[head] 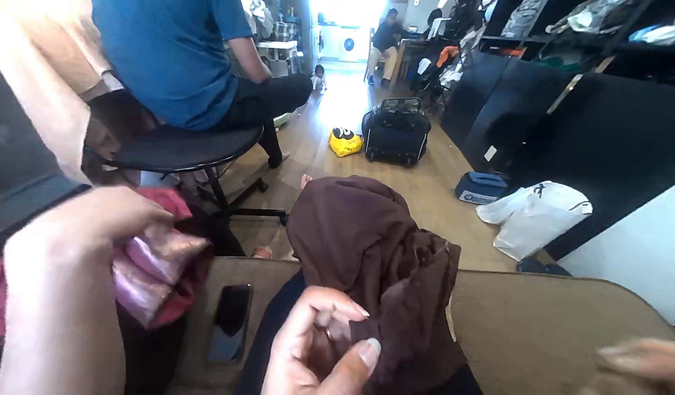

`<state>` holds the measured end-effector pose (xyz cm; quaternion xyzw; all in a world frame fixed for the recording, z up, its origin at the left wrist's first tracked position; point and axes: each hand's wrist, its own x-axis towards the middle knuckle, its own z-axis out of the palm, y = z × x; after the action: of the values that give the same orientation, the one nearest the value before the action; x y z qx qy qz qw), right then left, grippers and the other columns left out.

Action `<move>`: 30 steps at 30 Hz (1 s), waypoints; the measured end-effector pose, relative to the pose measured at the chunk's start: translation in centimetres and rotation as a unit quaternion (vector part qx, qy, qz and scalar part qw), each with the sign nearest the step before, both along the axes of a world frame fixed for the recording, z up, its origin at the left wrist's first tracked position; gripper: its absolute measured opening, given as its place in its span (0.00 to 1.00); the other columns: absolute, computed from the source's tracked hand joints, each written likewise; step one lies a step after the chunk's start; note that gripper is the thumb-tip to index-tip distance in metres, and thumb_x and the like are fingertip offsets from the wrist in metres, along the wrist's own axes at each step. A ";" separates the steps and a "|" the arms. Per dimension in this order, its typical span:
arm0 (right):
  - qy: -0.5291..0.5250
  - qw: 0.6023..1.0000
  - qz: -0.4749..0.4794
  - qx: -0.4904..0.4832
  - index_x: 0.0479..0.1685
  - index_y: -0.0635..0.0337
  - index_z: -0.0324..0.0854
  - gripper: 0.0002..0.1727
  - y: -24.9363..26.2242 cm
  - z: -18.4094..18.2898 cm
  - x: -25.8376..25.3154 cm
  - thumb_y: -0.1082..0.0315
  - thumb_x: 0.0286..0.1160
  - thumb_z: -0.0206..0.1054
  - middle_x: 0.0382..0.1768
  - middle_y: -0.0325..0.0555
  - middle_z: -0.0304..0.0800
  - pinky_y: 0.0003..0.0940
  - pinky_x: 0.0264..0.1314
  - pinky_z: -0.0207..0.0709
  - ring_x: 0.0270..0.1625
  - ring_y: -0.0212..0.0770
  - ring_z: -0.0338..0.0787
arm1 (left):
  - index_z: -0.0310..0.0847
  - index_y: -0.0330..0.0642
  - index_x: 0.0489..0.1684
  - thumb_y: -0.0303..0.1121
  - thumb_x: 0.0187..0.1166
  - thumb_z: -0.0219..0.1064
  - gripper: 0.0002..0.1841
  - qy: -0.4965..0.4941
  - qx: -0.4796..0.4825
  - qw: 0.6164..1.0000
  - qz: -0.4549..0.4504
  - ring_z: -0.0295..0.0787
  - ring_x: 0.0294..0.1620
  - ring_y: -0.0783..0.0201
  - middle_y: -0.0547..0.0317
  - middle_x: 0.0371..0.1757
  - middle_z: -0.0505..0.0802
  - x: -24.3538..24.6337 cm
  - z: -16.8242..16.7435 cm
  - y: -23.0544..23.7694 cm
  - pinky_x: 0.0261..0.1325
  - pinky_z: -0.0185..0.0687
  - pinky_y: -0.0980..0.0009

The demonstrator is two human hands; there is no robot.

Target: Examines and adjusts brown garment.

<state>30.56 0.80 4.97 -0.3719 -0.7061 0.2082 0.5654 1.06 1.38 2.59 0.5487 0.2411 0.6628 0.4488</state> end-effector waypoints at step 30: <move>-0.013 0.997 0.066 0.031 0.43 0.66 0.89 0.06 -0.5 -2.2 -11.6 0.73 0.77 0.67 0.35 0.46 0.82 0.11 0.43 0.74 0.40 0.25 0.81 | 0.88 0.48 0.51 0.24 0.80 0.67 0.09 0.016 0.000 0.999 -0.038 0.88 0.46 0.84 0.73 0.48 0.94 -0.1 -0.6 -0.5 0.49 0.85 0.85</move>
<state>18.97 0.29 2.72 -0.3089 -0.7425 0.2182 0.5529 0.95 0.85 1.98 0.5679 0.2278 0.6363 0.4698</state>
